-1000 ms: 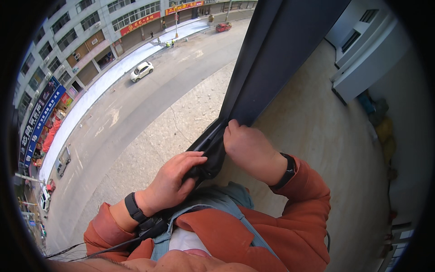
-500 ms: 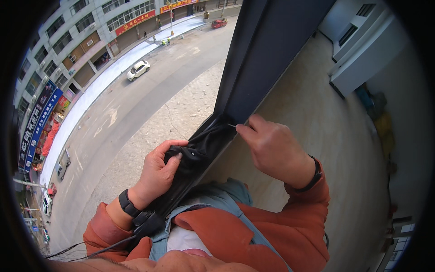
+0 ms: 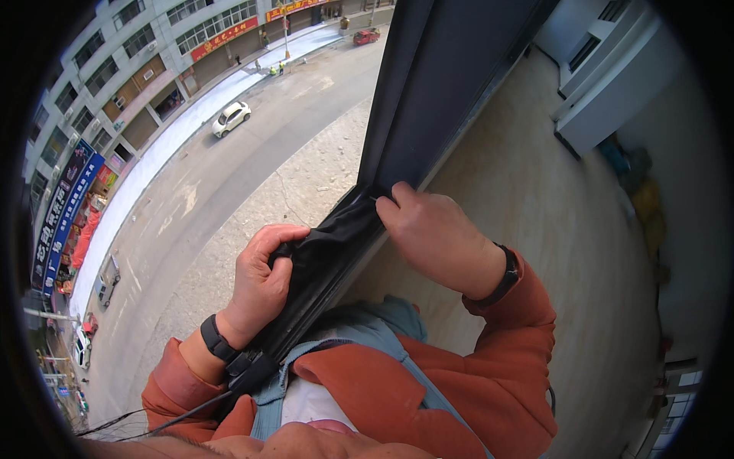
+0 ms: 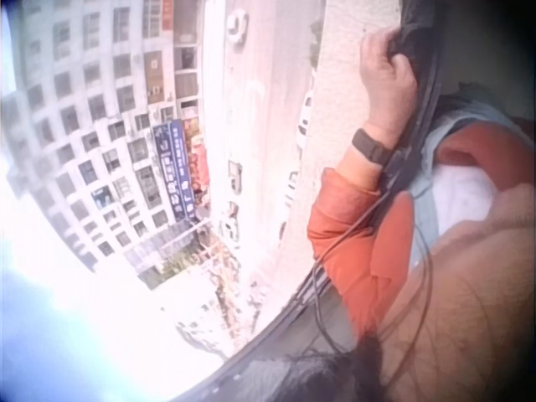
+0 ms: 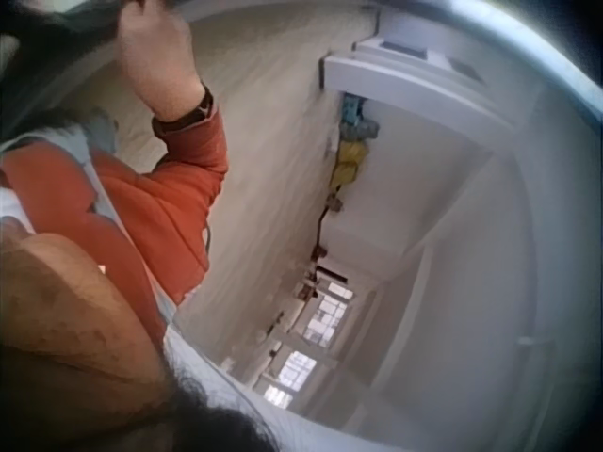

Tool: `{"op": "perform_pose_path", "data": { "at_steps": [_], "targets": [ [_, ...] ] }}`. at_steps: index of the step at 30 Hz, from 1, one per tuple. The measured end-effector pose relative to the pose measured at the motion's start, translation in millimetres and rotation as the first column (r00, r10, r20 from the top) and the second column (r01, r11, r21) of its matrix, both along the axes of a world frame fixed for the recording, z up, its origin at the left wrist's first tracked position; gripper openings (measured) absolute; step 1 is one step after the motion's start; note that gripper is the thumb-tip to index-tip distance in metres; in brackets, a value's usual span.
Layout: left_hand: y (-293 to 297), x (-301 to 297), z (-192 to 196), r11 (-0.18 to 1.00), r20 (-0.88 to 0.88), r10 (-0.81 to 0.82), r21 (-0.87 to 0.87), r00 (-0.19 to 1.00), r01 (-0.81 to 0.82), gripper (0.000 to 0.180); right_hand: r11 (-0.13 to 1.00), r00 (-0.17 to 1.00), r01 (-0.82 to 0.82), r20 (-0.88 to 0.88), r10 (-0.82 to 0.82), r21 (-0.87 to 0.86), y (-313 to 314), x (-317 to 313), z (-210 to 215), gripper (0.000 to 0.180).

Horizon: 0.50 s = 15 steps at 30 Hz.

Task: The person installs a black rubber weatherstrip along a window frame using a screwdriver to press it into place. They repeatedly align and press the strip along the frame, occasionally adjusting their grip and repositioning the tool.

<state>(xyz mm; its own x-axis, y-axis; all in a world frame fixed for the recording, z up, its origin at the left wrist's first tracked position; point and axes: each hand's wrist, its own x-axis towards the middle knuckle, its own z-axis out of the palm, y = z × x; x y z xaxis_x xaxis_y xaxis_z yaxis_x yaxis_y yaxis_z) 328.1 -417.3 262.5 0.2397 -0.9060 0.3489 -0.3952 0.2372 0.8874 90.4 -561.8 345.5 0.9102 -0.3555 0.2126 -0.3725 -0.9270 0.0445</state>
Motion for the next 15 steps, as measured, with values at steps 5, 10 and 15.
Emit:
{"op": "perform_pose_path", "data": {
  "at_steps": [5,10,15],
  "targets": [
    [-2,7,-5,0.978,-0.304,0.062,0.209,0.951,0.004,0.038,0.998,1.0,-0.002,0.026,0.001,0.061,7,-10,13,0.015],
    [-4,9,-3,0.961,-0.48,0.08,0.27,0.874,0.06,0.035,0.998,0.999,0.001,-0.051,0.002,0.061,-6,14,-12,0.035],
    [2,-1,6,1.0,0.118,0.012,0.008,0.993,-0.013,0.048,0.997,1.0,0.005,-0.004,-0.004,0.083,-12,10,-15,0.014]
  ]
}}
